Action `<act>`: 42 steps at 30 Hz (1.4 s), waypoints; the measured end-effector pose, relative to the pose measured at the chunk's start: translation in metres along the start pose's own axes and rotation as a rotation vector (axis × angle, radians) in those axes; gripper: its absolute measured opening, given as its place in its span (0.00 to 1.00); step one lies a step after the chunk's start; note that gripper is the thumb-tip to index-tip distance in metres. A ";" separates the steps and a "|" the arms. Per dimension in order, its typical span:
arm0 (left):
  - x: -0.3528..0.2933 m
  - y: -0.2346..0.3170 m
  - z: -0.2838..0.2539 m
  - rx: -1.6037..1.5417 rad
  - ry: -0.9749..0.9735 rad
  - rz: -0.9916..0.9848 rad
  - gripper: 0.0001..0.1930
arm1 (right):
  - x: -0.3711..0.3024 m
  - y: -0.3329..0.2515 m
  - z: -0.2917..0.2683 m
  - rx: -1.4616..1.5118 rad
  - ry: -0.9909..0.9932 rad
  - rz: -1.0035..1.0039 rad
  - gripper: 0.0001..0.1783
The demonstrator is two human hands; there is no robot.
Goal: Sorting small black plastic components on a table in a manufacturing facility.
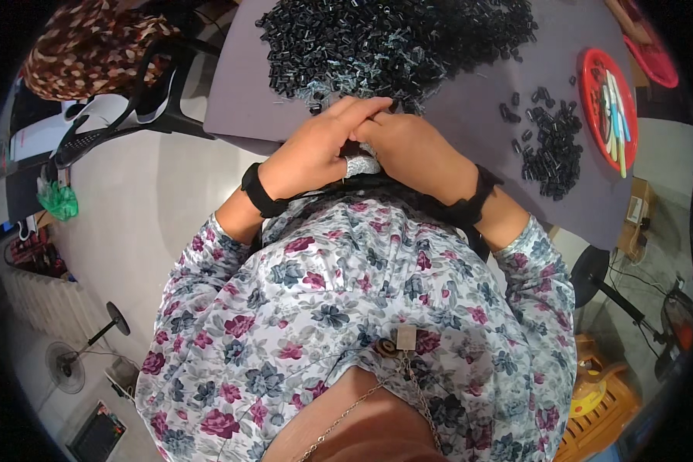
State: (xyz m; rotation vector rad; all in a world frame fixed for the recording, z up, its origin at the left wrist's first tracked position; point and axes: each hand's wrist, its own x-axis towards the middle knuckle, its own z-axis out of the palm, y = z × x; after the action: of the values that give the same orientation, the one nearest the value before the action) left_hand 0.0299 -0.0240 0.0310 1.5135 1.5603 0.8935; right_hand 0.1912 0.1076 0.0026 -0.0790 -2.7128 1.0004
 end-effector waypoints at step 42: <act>0.049 0.001 0.019 0.545 -0.034 0.343 0.31 | -0.095 0.052 -0.130 -0.355 0.286 0.619 0.25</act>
State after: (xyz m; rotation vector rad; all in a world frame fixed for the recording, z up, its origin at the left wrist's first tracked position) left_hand 0.0470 0.0241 0.0206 2.2200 1.6259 0.6400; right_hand 0.3138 0.2164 0.0436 -1.0872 -2.5956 0.5520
